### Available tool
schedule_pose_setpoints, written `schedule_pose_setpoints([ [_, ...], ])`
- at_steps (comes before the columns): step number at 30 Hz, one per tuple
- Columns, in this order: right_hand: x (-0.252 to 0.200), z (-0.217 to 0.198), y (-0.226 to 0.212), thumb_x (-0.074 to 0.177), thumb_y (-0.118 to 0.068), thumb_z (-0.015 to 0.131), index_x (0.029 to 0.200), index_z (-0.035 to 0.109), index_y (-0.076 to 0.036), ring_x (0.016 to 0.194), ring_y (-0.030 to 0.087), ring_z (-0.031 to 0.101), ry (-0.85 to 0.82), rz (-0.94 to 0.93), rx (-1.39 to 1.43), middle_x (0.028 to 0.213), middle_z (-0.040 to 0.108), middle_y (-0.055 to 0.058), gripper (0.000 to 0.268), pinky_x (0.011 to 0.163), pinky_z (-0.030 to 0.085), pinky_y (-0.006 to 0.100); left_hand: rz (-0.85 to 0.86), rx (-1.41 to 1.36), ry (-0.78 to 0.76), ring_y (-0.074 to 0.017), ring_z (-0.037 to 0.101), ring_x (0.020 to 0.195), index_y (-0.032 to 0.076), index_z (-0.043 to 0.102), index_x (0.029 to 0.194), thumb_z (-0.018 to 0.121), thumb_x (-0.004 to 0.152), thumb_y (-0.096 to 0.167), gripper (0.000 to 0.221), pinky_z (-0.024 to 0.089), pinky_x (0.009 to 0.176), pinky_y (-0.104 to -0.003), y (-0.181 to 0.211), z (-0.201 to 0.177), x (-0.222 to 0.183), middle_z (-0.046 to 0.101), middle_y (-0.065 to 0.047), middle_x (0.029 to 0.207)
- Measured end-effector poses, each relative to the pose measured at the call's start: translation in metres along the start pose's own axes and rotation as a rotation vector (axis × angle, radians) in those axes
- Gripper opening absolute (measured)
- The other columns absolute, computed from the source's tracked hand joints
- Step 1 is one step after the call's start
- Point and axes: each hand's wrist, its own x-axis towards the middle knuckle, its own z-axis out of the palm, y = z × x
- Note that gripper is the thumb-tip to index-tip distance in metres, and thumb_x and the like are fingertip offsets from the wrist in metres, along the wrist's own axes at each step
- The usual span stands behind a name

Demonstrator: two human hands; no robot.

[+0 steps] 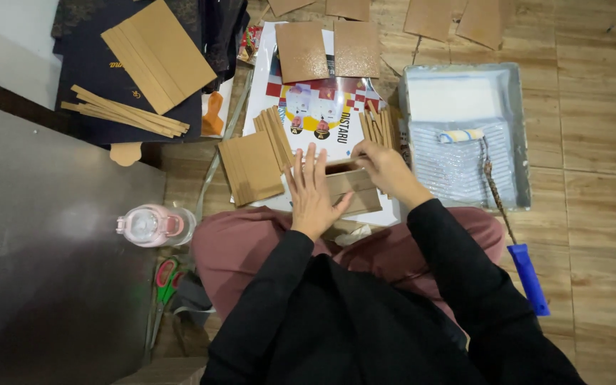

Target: Painting small rectangular cardboard pieces with a white paint roller and then sorting and stacking them on the floor.

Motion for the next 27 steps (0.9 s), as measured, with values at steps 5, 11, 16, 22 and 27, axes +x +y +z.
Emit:
schedule_pose_setpoints([
  [5,-0.009,-0.005,0.001,0.086,-0.002,0.055,0.095,0.057,-0.002,0.090,0.035,0.061,-0.080,0.072,0.152,0.087,0.064,0.017,0.009,0.075,0.049,0.042,-0.234,-0.363,-0.219,-0.0393,0.040,0.119,0.002,-0.004,0.140,0.068,0.072,0.036,0.104,0.016,0.104,-0.059,0.001,-0.016,0.010,0.040,-0.021,0.127],
  [11,-0.031,-0.005,0.023,0.087,0.003,0.044,0.116,0.054,-0.006,0.090,0.017,0.046,-0.015,0.154,0.439,0.088,0.049,0.005,0.033,0.083,0.042,0.038,-0.258,-0.416,-0.240,-0.0374,0.049,0.107,0.006,0.002,0.141,0.069,0.069,0.041,0.105,0.032,0.095,-0.048,-0.008,-0.003,0.010,0.051,-0.015,0.108],
  [16,-0.057,-0.009,0.037,0.064,-0.008,0.067,0.138,0.019,-0.007,0.126,0.044,0.024,-0.256,0.208,0.505,0.137,0.026,0.025,0.089,0.097,0.024,0.061,-0.283,-0.443,-0.250,-0.0341,0.048,0.107,0.009,0.006,0.141,0.071,0.067,0.043,0.104,0.035,0.093,-0.044,-0.012,-0.002,0.011,0.050,-0.011,0.107],
  [22,-0.058,0.019,0.025,0.050,-0.035,0.085,0.138,-0.002,0.005,0.123,0.047,0.028,-0.169,-0.007,0.185,0.135,0.022,0.032,0.130,0.102,0.024,0.055,-0.246,-0.697,-0.267,-0.0353,0.041,0.115,0.006,0.002,0.141,0.074,0.066,0.039,0.110,0.030,0.100,-0.044,-0.018,-0.011,0.002,0.045,-0.014,0.117],
  [27,-0.061,0.050,0.050,0.050,-0.042,0.084,0.141,0.006,-0.001,0.119,0.040,0.038,-0.082,-0.064,0.206,0.130,0.031,0.020,0.127,0.098,0.034,0.048,0.010,-0.638,-0.392,-0.0399,0.026,0.127,0.007,-0.006,0.141,0.085,0.043,0.047,0.140,0.021,0.107,-0.047,-0.043,-0.024,-0.020,0.028,-0.019,0.137],
])
